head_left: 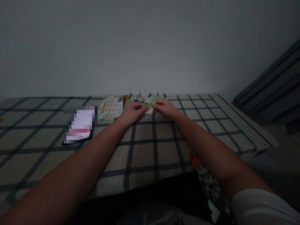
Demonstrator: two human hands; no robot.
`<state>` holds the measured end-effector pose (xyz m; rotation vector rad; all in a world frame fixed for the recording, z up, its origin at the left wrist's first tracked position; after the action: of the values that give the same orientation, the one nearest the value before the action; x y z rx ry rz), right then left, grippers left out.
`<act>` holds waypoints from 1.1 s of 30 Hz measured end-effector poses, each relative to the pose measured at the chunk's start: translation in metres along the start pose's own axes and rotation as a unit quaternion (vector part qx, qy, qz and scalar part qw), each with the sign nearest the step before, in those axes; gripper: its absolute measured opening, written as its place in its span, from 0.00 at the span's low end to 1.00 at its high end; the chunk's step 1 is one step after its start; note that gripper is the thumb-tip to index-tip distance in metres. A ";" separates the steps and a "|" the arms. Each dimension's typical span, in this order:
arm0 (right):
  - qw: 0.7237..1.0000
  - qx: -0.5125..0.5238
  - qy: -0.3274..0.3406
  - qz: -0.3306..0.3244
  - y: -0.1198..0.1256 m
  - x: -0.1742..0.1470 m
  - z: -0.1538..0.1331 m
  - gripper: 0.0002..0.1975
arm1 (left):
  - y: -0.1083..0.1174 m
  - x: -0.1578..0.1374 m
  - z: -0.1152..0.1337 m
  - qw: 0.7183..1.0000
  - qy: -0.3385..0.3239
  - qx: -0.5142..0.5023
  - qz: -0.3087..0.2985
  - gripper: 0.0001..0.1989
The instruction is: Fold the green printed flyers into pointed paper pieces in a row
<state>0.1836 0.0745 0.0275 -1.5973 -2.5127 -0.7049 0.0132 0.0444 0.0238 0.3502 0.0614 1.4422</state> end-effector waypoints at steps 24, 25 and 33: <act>0.990 0.093 -0.037 0.096 0.014 0.006 0.020 0.15 | -0.003 0.000 0.000 0.996 0.016 -0.085 -0.004 0.25; 0.990 0.096 -0.036 0.096 0.014 0.006 0.020 0.15 | -0.003 0.001 0.001 0.997 0.012 -0.082 -0.005 0.24; 0.989 0.108 -0.033 0.095 0.012 0.006 0.016 0.16 | -0.005 0.002 -0.005 0.989 0.035 -0.138 -0.029 0.22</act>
<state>0.1947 0.0901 0.0193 -1.7730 -2.3425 -0.3514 0.0175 0.0473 0.0183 0.0710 -0.0705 1.3833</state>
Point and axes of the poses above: each hand's wrist, its own x-axis towards the middle knuckle, its own y-axis out of the back of the hand, z = x × y, the point moved 6 cm from there along x, towards the middle knuckle, and after that the axes turned 4 degrees about y, right-handed, at the moved point
